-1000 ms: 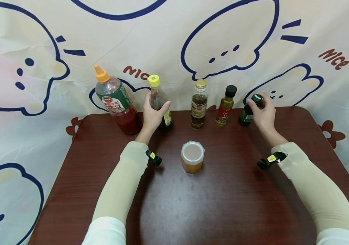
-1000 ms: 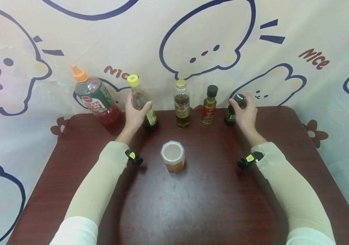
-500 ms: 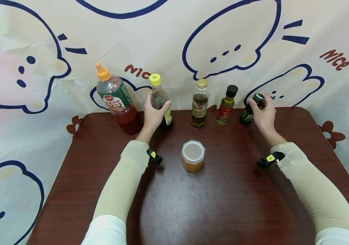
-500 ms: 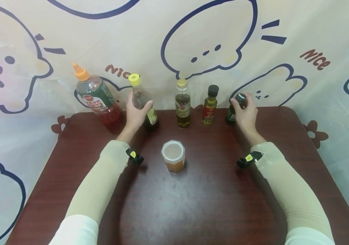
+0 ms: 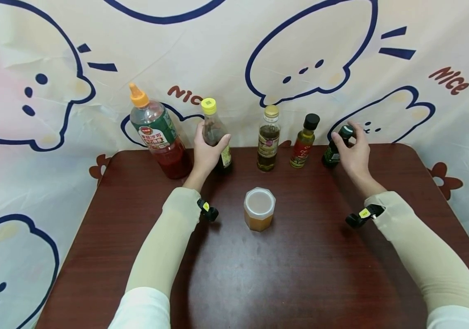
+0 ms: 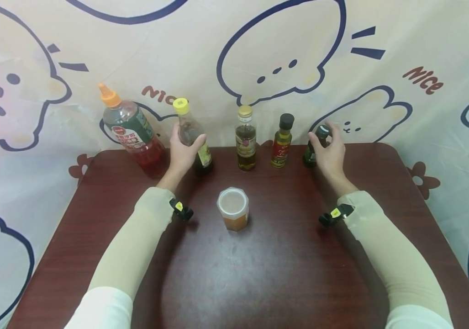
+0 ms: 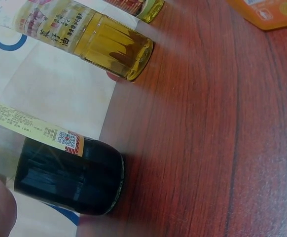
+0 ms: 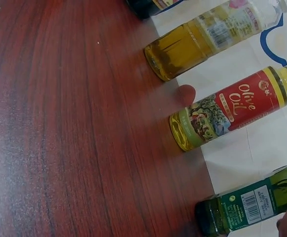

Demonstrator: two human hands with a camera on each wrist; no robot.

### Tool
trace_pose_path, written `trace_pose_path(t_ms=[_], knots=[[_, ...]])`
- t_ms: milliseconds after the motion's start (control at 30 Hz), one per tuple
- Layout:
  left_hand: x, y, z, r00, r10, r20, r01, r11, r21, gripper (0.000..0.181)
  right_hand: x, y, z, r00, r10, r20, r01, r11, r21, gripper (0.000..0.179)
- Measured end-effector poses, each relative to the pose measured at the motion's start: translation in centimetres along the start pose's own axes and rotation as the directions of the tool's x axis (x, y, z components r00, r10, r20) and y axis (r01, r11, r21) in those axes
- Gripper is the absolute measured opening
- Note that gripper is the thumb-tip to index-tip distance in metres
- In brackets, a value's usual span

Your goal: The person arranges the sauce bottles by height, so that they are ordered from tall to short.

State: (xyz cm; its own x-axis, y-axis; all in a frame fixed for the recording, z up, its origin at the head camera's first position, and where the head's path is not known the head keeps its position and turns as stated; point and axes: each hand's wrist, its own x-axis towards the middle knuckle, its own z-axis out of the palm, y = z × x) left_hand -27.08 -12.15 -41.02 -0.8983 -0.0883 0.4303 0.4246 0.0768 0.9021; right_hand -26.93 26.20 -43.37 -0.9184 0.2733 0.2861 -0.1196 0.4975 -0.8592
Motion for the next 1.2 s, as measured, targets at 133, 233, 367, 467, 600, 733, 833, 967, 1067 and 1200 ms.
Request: trace_pose_path(t_ms=[133,233,367,467,600,733,833,967,1067,1200], knots=[[0.0,0.0,0.0,1.000,-0.006,0.002,0.006,1.000,0.005,0.057,-0.4,-0.3,-0.4,1.000,-0.001,0.000,0.001,1.000,-0.001,0.076],[-0.1,0.0,0.0,1.000,-0.012,0.005,0.011,1.000,0.014,0.058,-0.8,-0.6,-0.9,1.000,-0.019,-0.009,0.018,1.000,-0.021,0.077],[-0.1,0.2,-0.1,1.000,-0.003,0.006,0.003,1.000,0.017,0.058,-1.5,-1.1,-1.7,0.999,-0.049,-0.008,0.048,0.998,-0.037,0.074],[-0.1,0.2,-0.1,1.000,0.004,0.008,-0.004,1.000,0.020,0.058,-2.1,-1.4,-2.3,0.996,-0.084,-0.001,0.084,0.996,-0.038,0.073],[0.0,-0.3,-0.1,1.000,-0.011,0.003,0.011,0.999,0.041,0.058,-3.0,-1.8,-2.9,0.992,-0.122,0.023,0.123,0.992,-0.029,0.071],[0.5,-2.3,-0.1,1.000,-0.022,-0.011,0.022,0.999,0.044,0.061,-4.3,-2.4,-3.3,0.987,-0.138,0.079,0.140,0.990,-0.024,0.071],[0.9,-3.5,-0.1,1.000,-0.021,-0.020,0.021,0.999,0.035,0.061,-5.3,-2.9,-3.5,0.980,-0.161,0.116,0.164,0.986,-0.019,0.073],[1.0,-3.8,-0.2,1.000,-0.011,-0.024,0.012,0.999,0.038,0.060,-6.5,-3.6,-3.5,0.971,-0.194,0.140,0.196,0.981,-0.001,0.074],[1.0,-3.8,-0.2,1.000,-0.003,-0.024,0.004,0.999,0.041,0.059,-7.3,-3.9,-3.5,0.964,-0.214,0.160,0.214,0.977,0.021,0.073],[1.0,-3.7,-0.2,1.000,-0.007,-0.024,0.008,0.999,0.050,0.060,-8.4,-4.2,-3.2,0.953,-0.232,0.194,0.225,0.973,0.058,0.072]])
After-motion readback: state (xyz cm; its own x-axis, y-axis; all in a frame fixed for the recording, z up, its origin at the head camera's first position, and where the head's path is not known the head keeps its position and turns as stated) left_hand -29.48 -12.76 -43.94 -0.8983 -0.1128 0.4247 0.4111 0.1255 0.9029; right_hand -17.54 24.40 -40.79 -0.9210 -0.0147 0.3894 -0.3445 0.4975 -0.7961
